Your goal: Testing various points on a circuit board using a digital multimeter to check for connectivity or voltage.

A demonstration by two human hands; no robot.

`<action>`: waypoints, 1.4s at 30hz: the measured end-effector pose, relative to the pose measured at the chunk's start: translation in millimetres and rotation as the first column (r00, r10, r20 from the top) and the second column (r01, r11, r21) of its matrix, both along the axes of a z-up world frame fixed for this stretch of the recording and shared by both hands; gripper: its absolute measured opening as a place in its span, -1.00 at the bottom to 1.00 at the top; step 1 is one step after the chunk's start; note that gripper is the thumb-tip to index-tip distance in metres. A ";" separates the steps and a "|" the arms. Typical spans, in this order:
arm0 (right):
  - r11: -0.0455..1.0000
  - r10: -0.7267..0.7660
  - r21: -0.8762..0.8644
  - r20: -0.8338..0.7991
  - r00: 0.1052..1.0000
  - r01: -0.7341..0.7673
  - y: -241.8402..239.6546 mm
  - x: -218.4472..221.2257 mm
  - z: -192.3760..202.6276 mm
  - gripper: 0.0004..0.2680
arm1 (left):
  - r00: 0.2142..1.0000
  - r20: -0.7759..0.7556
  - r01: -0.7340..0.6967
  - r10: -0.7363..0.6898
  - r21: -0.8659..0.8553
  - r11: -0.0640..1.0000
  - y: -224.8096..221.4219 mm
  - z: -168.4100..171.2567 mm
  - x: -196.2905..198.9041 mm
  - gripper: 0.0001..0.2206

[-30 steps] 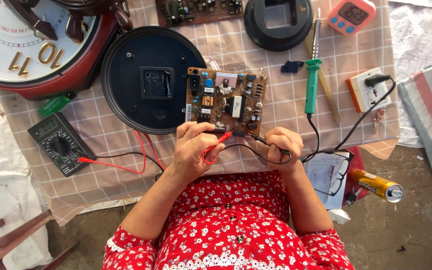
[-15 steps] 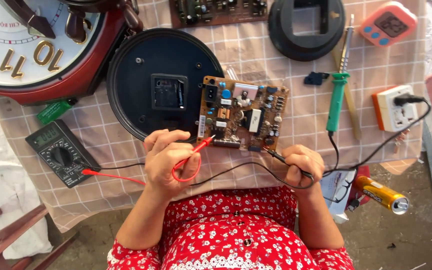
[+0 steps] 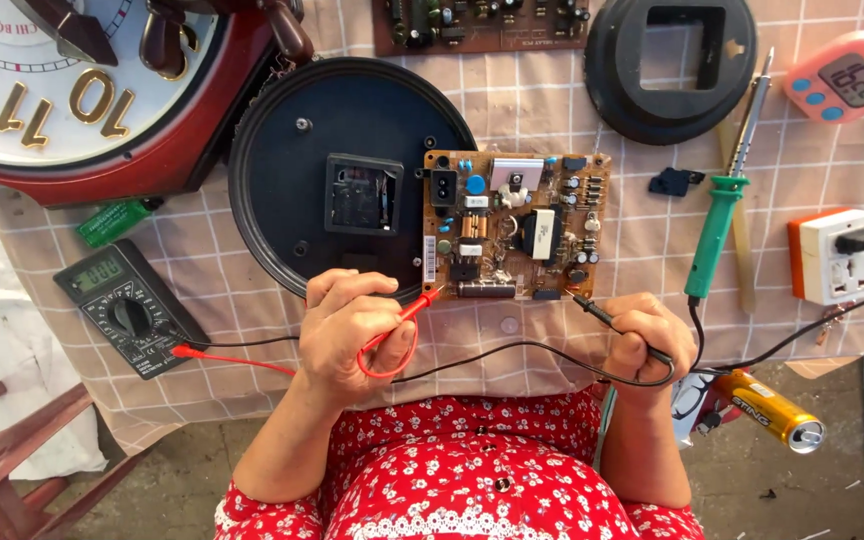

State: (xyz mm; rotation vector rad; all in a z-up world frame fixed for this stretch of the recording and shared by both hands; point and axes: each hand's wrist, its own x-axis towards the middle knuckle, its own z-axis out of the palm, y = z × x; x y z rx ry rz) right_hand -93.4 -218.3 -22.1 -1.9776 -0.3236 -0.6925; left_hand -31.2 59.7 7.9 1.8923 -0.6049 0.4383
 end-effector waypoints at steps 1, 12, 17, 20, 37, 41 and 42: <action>1.000 0.001 0.002 0.000 1.000 -0.001 -1.6 -0.2 -2.2 -0.75 | 1.000 0.000 -0.001 0.001 0.002 1.000 0.1 -2.1 1.3 -0.84; 0.986 -0.008 0.168 0.047 0.999 0.000 -0.1 7.5 -15.5 -0.71 | 0.993 0.118 -0.012 0.000 0.105 0.994 -5.7 -1.4 14.0 -0.81; 0.983 -0.011 0.183 0.056 0.998 0.001 0.2 11.0 -15.4 -0.70 | 0.991 0.126 0.013 -0.036 0.179 0.984 -12.5 -0.4 18.9 -0.82; 0.978 -0.008 0.209 0.063 0.998 -0.006 0.7 12.9 -14.8 -0.70 | 0.993 0.108 0.030 -0.050 0.185 0.982 -16.9 2.1 22.1 -0.84; 0.965 -0.007 0.260 0.077 0.997 -0.014 -0.8 13.3 -20.7 -0.73 | 0.996 0.068 0.055 -0.061 0.082 0.995 -18.7 -8.7 26.3 -0.83; 0.961 -0.007 0.275 0.076 0.997 -0.014 -0.8 12.2 -21.0 -0.72 | 0.993 0.106 0.042 -0.051 0.085 0.995 -18.1 -7.1 25.6 -0.83; 0.962 -0.010 0.274 0.077 0.997 -0.012 0.1 12.7 -19.6 -0.72 | 0.992 0.120 0.026 -0.035 0.074 0.997 -18.1 -6.3 25.4 -0.83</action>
